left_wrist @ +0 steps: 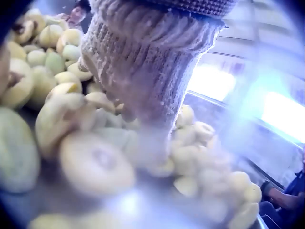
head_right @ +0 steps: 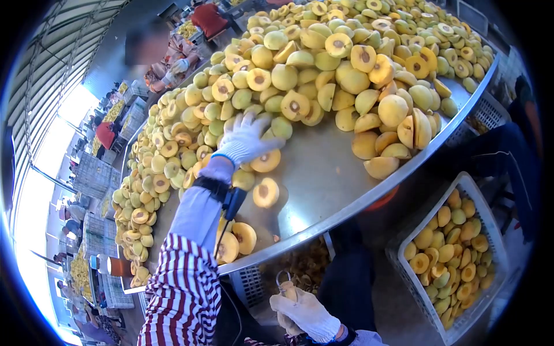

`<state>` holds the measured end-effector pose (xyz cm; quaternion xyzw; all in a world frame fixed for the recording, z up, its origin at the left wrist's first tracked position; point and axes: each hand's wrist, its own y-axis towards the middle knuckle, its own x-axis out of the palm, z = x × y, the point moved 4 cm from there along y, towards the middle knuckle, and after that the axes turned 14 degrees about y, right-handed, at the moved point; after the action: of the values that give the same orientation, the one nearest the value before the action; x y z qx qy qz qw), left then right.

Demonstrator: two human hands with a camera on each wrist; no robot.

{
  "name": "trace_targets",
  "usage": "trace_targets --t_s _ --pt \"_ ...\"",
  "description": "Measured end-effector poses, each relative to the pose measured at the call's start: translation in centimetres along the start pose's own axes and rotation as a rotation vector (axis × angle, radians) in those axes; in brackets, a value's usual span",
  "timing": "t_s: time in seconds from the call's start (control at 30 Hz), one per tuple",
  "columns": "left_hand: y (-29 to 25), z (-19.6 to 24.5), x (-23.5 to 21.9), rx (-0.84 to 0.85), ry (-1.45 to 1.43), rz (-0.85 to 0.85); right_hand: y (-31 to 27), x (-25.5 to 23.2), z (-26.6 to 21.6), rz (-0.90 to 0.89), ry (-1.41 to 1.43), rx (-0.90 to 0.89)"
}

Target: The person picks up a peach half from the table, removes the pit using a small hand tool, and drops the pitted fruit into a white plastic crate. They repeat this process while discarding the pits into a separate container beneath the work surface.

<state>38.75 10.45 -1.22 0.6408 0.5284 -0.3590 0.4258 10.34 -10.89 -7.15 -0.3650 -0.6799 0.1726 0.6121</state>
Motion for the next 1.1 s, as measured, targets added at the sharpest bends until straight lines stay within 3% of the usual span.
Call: trace_targets --t_s 0.1,0.2,0.33,0.47,0.5,0.6,0.63,0.73,0.8,0.87,0.93,1.03,1.1 --pt "-0.3 0.5 1.2 -0.016 -0.035 -0.281 0.1 -0.1 0.3 -0.002 0.005 0.006" --pt "-2.4 -1.5 1.5 0.069 -0.131 -0.325 0.5 0.1 0.3 -0.004 -0.007 0.01" --pt "-7.0 -3.9 2.3 0.139 -0.206 -0.246 0.7 0.3 0.4 0.046 -0.052 -0.062" --pt "-10.9 -5.4 1.2 0.183 -0.215 -0.457 0.1 0.5 0.2 0.057 -0.082 -0.066" --pt "-12.2 -5.6 1.4 0.319 -0.105 -0.375 0.0 0.4 0.2 0.048 -0.089 -0.061" --pt "-15.0 -7.0 0.0 0.316 -0.16 -0.538 0.0 0.2 0.4 0.008 -0.102 -0.071" --pt "-14.7 -7.1 -0.1 0.299 -0.241 -0.738 0.0 0.1 0.6 -0.003 -0.103 -0.076" --pt "-13.5 -4.5 -4.0 0.265 -0.309 -0.291 0.0 0.2 0.8 -0.005 -0.123 -0.084" --pt "-12.3 -1.4 -4.2 0.17 -0.591 -0.188 0.1 0.3 0.9 -0.009 -0.132 -0.107" --pt "-11.7 1.6 -1.9 0.245 -0.63 -0.068 0.3 0.1 0.8 -0.032 -0.132 -0.158" --pt "-11.9 3.9 -0.3 0.266 -0.569 -0.469 0.0 0.3 0.5 -0.047 -0.121 -0.174" --pt "-12.7 4.0 -1.4 0.227 -0.584 -0.568 -0.2 0.3 0.6 -0.036 -0.119 -0.212" --pt "-13.8 3.0 -2.5 0.233 -0.572 -0.509 -0.1 0.2 0.5 -0.023 -0.134 -0.242"
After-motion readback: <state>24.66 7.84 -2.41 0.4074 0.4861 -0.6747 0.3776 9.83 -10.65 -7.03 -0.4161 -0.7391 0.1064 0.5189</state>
